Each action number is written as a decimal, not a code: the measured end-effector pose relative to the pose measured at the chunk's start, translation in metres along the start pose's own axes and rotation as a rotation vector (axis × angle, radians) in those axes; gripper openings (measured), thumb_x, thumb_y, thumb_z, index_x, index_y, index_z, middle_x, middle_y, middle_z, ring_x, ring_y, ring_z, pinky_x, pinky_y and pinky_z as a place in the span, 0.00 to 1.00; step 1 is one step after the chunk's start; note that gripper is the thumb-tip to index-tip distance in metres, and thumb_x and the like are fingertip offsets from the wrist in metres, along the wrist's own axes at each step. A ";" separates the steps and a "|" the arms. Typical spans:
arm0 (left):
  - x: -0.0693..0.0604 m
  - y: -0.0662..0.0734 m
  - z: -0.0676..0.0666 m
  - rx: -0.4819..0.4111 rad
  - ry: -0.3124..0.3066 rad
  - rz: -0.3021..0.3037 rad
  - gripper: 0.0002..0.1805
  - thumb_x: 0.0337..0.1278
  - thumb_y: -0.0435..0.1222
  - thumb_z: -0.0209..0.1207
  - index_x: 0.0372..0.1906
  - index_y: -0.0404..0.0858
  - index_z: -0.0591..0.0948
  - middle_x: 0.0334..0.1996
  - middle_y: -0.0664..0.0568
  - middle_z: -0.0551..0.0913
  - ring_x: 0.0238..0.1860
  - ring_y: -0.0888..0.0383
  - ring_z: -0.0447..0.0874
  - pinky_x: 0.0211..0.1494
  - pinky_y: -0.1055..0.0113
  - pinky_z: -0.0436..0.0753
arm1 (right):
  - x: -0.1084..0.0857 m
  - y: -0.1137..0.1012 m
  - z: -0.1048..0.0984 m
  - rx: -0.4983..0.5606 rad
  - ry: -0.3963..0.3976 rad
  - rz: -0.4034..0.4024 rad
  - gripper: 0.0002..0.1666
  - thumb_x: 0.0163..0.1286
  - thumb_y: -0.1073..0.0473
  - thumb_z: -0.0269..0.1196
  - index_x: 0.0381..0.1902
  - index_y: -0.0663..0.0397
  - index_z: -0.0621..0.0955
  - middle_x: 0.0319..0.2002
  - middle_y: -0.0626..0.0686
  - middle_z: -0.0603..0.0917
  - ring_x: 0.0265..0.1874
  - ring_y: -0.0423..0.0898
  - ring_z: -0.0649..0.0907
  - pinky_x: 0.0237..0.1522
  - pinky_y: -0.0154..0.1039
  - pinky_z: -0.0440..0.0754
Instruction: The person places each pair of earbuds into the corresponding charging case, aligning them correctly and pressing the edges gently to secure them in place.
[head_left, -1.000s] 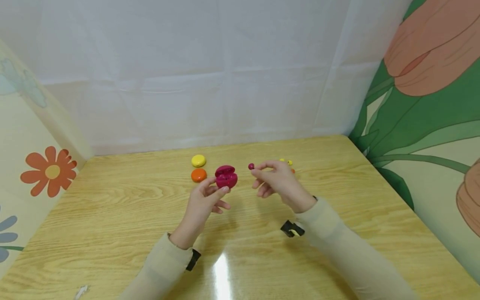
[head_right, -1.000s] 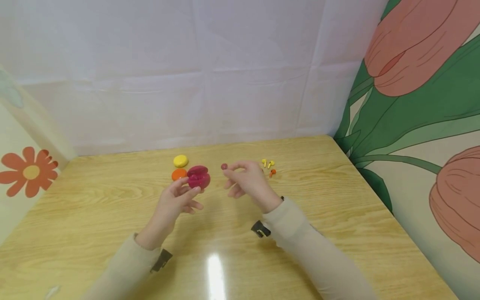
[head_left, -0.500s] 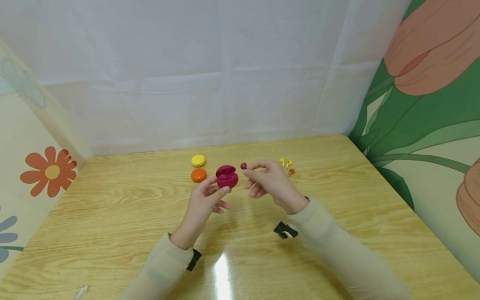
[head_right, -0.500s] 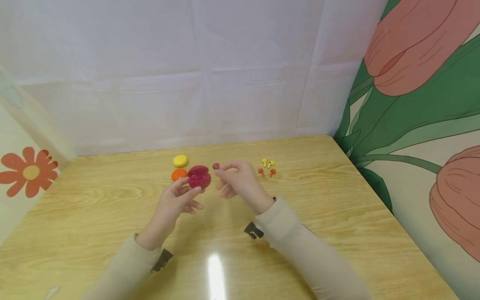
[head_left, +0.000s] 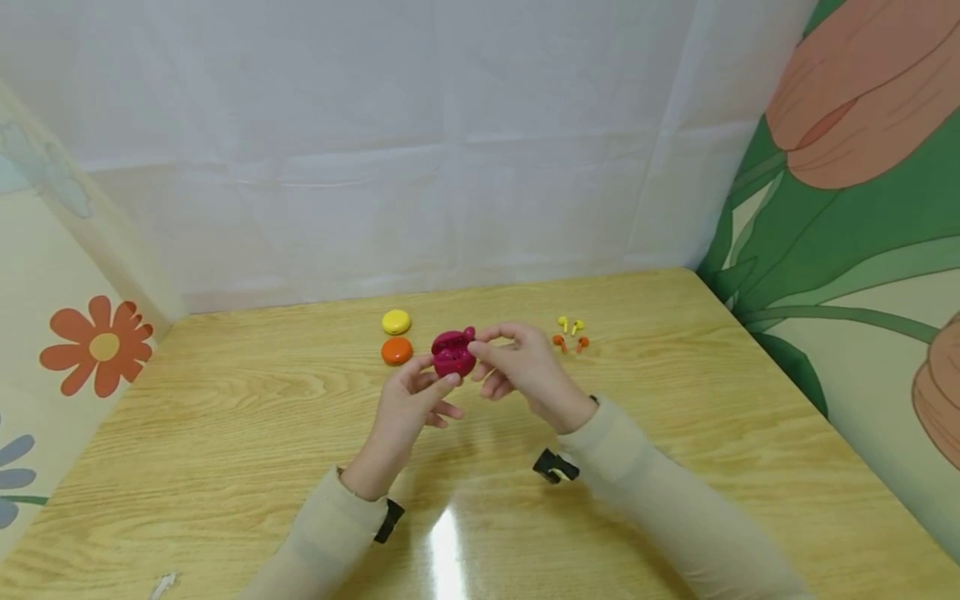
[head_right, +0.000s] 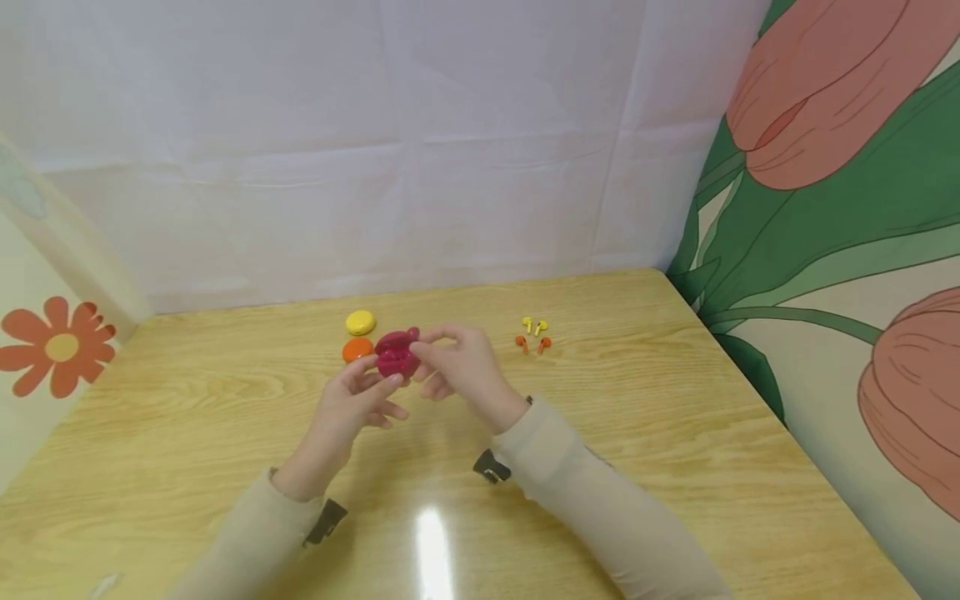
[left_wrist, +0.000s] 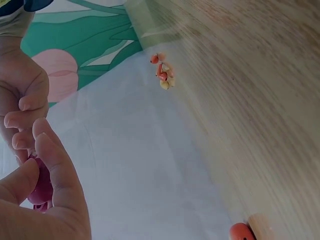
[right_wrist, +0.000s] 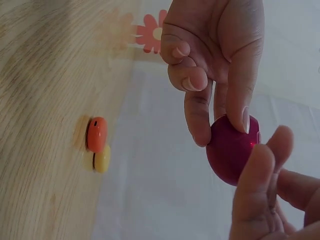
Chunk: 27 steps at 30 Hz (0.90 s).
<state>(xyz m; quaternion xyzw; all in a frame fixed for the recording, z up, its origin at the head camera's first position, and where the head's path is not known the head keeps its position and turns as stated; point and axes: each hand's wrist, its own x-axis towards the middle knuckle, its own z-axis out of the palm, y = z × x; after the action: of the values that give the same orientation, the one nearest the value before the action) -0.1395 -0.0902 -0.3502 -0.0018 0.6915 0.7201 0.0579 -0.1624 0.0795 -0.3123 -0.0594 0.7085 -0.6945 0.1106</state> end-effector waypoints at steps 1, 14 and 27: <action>0.000 0.000 0.000 0.001 -0.001 0.000 0.21 0.64 0.32 0.60 0.61 0.33 0.75 0.34 0.49 0.83 0.20 0.59 0.84 0.24 0.72 0.79 | 0.000 0.000 0.001 0.003 0.001 -0.002 0.13 0.71 0.62 0.60 0.47 0.68 0.77 0.19 0.51 0.82 0.12 0.40 0.80 0.18 0.33 0.81; 0.000 0.000 0.002 -0.007 0.003 0.009 0.20 0.64 0.31 0.60 0.60 0.32 0.75 0.41 0.40 0.84 0.19 0.59 0.84 0.23 0.72 0.79 | 0.001 0.001 0.012 0.026 0.027 -0.047 0.11 0.70 0.64 0.61 0.45 0.68 0.78 0.16 0.49 0.81 0.10 0.39 0.78 0.16 0.31 0.78; 0.000 -0.001 0.000 -0.027 0.020 0.022 0.20 0.64 0.29 0.59 0.59 0.31 0.74 0.36 0.48 0.85 0.19 0.60 0.84 0.22 0.72 0.78 | 0.001 0.008 0.026 0.027 0.088 -0.086 0.10 0.69 0.65 0.63 0.40 0.70 0.78 0.15 0.50 0.80 0.11 0.38 0.78 0.17 0.30 0.77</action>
<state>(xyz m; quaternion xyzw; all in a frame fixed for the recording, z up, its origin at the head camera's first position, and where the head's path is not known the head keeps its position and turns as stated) -0.1395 -0.0901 -0.3514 -0.0020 0.6822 0.7299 0.0431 -0.1567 0.0547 -0.3203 -0.0577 0.7001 -0.7100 0.0503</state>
